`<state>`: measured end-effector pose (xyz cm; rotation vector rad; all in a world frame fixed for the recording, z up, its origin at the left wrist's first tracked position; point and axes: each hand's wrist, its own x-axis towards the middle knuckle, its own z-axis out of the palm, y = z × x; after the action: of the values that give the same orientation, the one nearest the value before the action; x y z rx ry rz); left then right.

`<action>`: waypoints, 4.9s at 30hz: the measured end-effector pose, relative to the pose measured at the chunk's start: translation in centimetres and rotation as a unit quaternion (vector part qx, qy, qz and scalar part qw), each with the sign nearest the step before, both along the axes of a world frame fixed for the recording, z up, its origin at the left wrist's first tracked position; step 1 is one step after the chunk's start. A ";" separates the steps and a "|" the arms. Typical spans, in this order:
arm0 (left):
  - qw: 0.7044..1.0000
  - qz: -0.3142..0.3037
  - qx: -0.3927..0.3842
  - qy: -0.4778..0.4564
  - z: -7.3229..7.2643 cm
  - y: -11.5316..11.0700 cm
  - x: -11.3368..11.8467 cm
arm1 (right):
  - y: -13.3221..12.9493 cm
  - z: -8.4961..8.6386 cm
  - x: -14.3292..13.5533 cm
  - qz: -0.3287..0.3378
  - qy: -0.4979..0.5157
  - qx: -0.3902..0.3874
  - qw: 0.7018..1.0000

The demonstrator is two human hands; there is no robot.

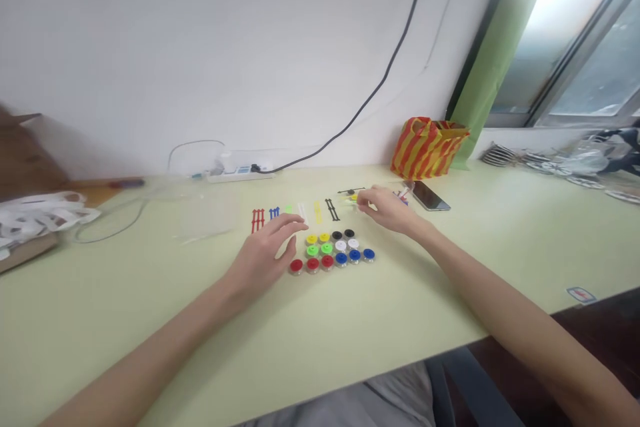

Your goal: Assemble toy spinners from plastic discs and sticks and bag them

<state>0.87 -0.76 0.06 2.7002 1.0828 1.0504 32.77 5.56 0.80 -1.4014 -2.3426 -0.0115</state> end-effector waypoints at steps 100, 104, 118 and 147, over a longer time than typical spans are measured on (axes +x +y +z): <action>0.911 0.095 -0.269 -0.298 -0.8 2.1 -0.5 | 7.1 -0.3 -17.6 0.175 -0.076 -0.005 0.982; 0.885 0.149 -0.175 -0.404 0.1 3.0 -1.5 | 7.4 0.0 -17.6 0.178 -0.068 -0.002 0.982; 0.781 0.142 -0.210 -0.571 0.1 4.1 -2.4 | 8.4 -0.3 -21.7 0.191 -0.115 -0.014 0.975; 0.866 0.029 -0.206 -0.456 -0.1 1.7 0.0 | -3.0 3.3 -9.6 0.164 0.285 0.046 0.943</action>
<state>0.89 0.94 0.00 1.5166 1.0028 1.6060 23.14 2.51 4.10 -0.8087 -2.0120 0.3314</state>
